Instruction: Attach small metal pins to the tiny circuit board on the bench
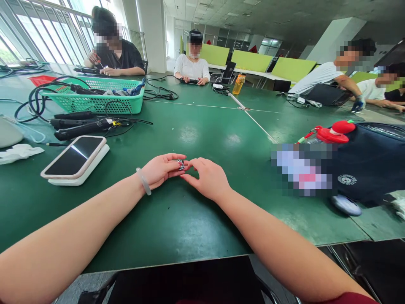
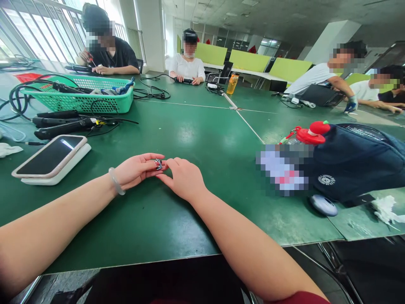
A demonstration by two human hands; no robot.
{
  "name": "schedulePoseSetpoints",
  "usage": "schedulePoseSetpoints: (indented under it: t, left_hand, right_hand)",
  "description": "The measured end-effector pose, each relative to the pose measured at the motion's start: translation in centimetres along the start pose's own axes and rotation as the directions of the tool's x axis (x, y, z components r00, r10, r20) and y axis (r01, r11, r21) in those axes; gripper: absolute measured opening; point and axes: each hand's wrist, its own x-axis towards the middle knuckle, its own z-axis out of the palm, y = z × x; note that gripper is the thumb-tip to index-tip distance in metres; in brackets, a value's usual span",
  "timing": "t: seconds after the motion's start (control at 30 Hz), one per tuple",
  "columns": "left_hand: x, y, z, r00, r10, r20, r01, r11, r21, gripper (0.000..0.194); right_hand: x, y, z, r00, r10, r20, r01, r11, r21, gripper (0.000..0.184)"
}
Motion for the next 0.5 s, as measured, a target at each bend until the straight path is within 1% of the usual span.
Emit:
schedulePoseSetpoints:
  t: [0.03, 0.07, 0.1, 0.13, 0.17, 0.2, 0.23, 0.27, 0.3, 0.33, 0.4, 0.47, 0.5]
  left_hand:
    - [0.2, 0.2, -0.5, 0.998, 0.038, -0.042, -0.034, 0.996, 0.082, 0.023]
    - [0.3, 0.5, -1.1, 0.991, 0.093, -0.095, -0.070, 0.973, 0.219, 0.021]
    - [0.5, 0.8, -1.9, 0.976, 0.166, -0.144, -0.094, 0.907, 0.410, 0.020]
    - [0.7, 1.2, -2.8, 0.946, 0.269, -0.180, -0.098, 0.767, 0.634, 0.019]
    - [0.8, 1.6, -3.7, 0.913, 0.358, -0.196, -0.050, 0.574, 0.817, 0.019]
    - [0.8, 2.1, -4.7, 0.887, 0.410, -0.210, 0.033, 0.398, 0.917, 0.020]
    - [0.8, 2.5, -5.6, 0.871, 0.431, -0.237, 0.129, 0.265, 0.956, 0.023]
    - [0.7, 2.9, -6.5, 0.862, 0.426, -0.275, 0.221, 0.172, 0.960, 0.026]
    - [0.6, 3.3, -7.4, 0.851, 0.413, -0.324, 0.301, 0.123, 0.946, 0.030]
    - [0.4, 3.6, -8.1, 0.849, 0.407, -0.336, 0.319, 0.110, 0.941, 0.032]
    - [0.1, 4.0, -9.4, 0.833, 0.400, -0.383, 0.368, 0.118, 0.922, 0.029]
    - [0.0, 4.0, -10.4, 0.823, 0.404, -0.398, 0.373, 0.144, 0.917, 0.025]
    - [0.0, 4.0, -10.9, 0.826, 0.407, -0.390, 0.353, 0.165, 0.921, 0.022]
  right_hand:
    - [-0.1, 0.0, 0.0, 1.000, 0.007, 0.000, -0.007, 1.000, 0.007, 0.030]
    - [-0.1, 0.1, -0.1, 1.000, 0.016, 0.004, -0.016, 1.000, 0.013, 0.030]
    - [-0.2, 0.2, -0.1, 1.000, 0.030, 0.010, -0.030, 0.999, 0.019, 0.030]
    - [-0.2, 0.4, -0.2, 0.999, 0.048, 0.019, -0.049, 0.998, 0.028, 0.030]
    - [-0.3, 0.5, -0.3, 0.997, 0.071, 0.030, -0.072, 0.997, 0.038, 0.029]
    - [-0.3, 0.8, -0.4, 0.994, 0.097, 0.042, -0.099, 0.994, 0.051, 0.028]
    - [-0.2, 1.0, -0.5, 0.991, 0.123, 0.054, -0.126, 0.990, 0.066, 0.027]
    - [-0.2, 1.3, -0.6, 0.987, 0.148, 0.067, -0.153, 0.985, 0.082, 0.026]
    - [-0.2, 1.5, -0.7, 0.982, 0.171, 0.079, -0.178, 0.979, 0.100, 0.025]
    - [-0.1, 1.8, -0.8, 0.978, 0.189, 0.092, -0.199, 0.973, 0.117, 0.024]
    - [-0.1, 2.2, -1.0, 0.971, 0.212, 0.112, -0.227, 0.963, 0.147, 0.023]
    - [-0.1, 2.5, -1.0, 0.967, 0.222, 0.129, -0.242, 0.956, 0.169, 0.022]
    - [-0.1, 2.6, -1.0, 0.965, 0.225, 0.135, -0.247, 0.953, 0.176, 0.022]
